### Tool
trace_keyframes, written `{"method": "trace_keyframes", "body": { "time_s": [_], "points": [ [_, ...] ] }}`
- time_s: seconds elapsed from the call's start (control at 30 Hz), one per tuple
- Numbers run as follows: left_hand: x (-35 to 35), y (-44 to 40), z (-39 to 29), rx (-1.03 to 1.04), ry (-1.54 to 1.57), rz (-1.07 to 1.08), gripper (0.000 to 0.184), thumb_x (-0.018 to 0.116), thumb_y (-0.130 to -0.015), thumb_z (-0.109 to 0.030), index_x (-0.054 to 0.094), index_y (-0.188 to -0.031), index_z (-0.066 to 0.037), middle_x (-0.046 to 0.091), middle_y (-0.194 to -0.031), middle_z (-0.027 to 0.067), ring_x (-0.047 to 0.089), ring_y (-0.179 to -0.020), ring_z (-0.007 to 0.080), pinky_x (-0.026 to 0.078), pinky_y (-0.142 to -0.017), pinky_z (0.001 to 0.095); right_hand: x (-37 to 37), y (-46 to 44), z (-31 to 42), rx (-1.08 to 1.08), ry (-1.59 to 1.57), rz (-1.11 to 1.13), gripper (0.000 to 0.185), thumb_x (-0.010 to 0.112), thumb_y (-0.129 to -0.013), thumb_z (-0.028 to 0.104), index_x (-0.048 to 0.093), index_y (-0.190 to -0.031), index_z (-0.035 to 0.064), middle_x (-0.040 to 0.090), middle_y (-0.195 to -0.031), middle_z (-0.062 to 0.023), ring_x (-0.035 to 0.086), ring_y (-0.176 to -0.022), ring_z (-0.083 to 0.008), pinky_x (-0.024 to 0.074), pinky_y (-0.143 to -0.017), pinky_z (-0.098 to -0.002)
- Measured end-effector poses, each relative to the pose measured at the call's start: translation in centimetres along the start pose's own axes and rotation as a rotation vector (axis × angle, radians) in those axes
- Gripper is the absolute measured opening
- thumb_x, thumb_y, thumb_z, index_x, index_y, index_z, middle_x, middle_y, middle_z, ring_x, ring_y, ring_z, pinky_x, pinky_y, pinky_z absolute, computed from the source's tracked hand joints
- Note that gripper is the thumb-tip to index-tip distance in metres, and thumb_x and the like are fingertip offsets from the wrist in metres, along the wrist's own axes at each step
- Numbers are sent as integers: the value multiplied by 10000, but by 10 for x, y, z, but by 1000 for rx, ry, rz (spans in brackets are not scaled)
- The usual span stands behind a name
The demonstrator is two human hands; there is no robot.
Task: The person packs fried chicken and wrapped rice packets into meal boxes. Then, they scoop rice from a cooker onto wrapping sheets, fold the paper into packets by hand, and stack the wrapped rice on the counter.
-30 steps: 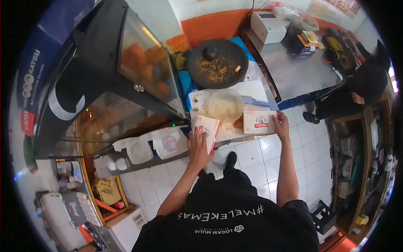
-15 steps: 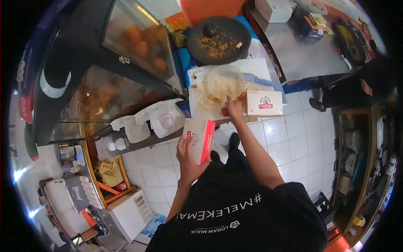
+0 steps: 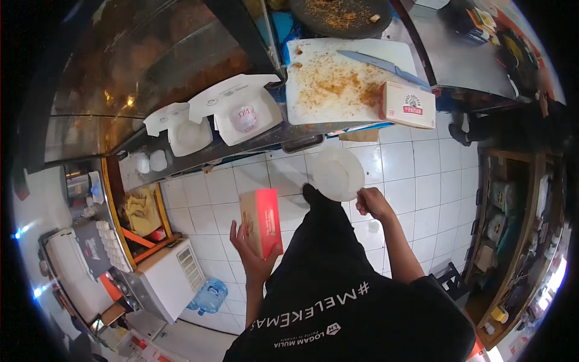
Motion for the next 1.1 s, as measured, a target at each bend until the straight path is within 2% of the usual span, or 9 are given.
{"method": "trace_keyframes", "body": {
  "time_s": [0.27, 0.6, 0.63, 0.7, 0.77, 0.83, 0.93, 1.03, 1.1],
  "points": [
    [6, 54, 46, -571, 652, 167, 1220, 906, -690, -253, 75, -1573, -124, 401, -1432, 274, 511, -1288, 354, 491, -1032, 485, -78, -228, 30, -327, 36, -284, 320, 526, -982, 240, 610, -774, 12, 599, -588, -100, 567, -447, -187, 478, -432, -320],
    [-10, 17, 35, -495, 704, 127, 1153, 882, -733, -239, 110, -1576, -90, 449, -1387, 252, 577, -1195, 301, 547, -961, 412, -20, -292, 59, -680, -220, -192, 73, 569, -934, 86, 595, -980, 35, 656, -771, -98, 669, -685, -224, 543, -568, -338],
    [-10, 8, 25, -507, 718, 119, 1136, 876, -737, -229, 123, -1575, -83, 443, -1402, 243, 569, -1206, 297, 548, -959, 406, -10, -286, 45, -715, 439, -130, 197, 589, -870, 4, 594, -1066, 12, 683, -892, -106, 680, -797, -232, 554, -637, -352],
    [-9, -12, 12, -483, 748, 116, 1002, 810, -804, -207, 178, -1569, -62, 418, -1458, 201, 501, -1287, 281, 493, -1019, 396, 77, -132, 50, -866, 632, 165, 524, 672, -789, -4, 531, -1292, 29, 603, -1281, -186, 634, -1092, -282, 518, -917, -417],
    [-3, -30, 3, -453, 888, 155, 824, 711, -906, -202, 238, -1562, -42, 389, -1515, 153, 406, -1386, 260, 395, -1115, 388, 151, 18, 85, -1032, 830, 395, 1040, 909, -603, 120, 389, -1504, 141, 360, -1540, -196, 310, -1459, -396, 296, -1181, -511],
    [2, -42, -26, -350, 1013, 293, 635, 526, -1048, -325, 279, -1555, -34, 360, -1547, 136, 328, -1439, 223, 250, -1193, 370, 184, 90, 73, -1356, 1039, 341, 1016, 889, -648, 213, 375, -1524, 195, 260, -1597, -220, 244, -1490, -432, 205, -1206, -597],
    [7, -35, -18, -293, 931, 716, 858, 290, -989, -704, 269, -1564, -68, 434, -1516, 101, 453, -1364, 245, 383, -1118, 434, 199, 143, 111, -1448, 1004, 269, 1059, 892, -656, 247, 315, -1542, 186, 238, -1585, -277, 216, -1494, -450, 201, -1203, -592],
    [-27, -62, -68, 28, 761, 780, 1117, 265, -836, -895, 275, -1559, -44, 415, -1525, 156, 443, -1369, 286, 403, -1096, 476, 187, 172, 166, -1309, 787, 387, 1153, 914, -670, 271, 208, -1569, 121, 254, -1576, -259, 255, -1486, -398, 236, -1204, -516],
    [-44, -76, -97, 437, 320, 465, 872, 659, -870, -599, 410, -1460, -6, 357, -1555, 206, 377, -1431, 355, 370, -1128, 468, 180, 190, 174, -1176, 545, 358, 1200, 919, -686, 296, 143, -1572, 66, 273, -1565, -221, 273, -1472, -335, 260, -1193, -463]
  ]
}}
Point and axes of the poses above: each hand's wrist, its own y-axis away from the middle knuckle, its own x-axis out of the palm, z = x × y, the point moved 4 cm from there along -y, towards the middle knuckle
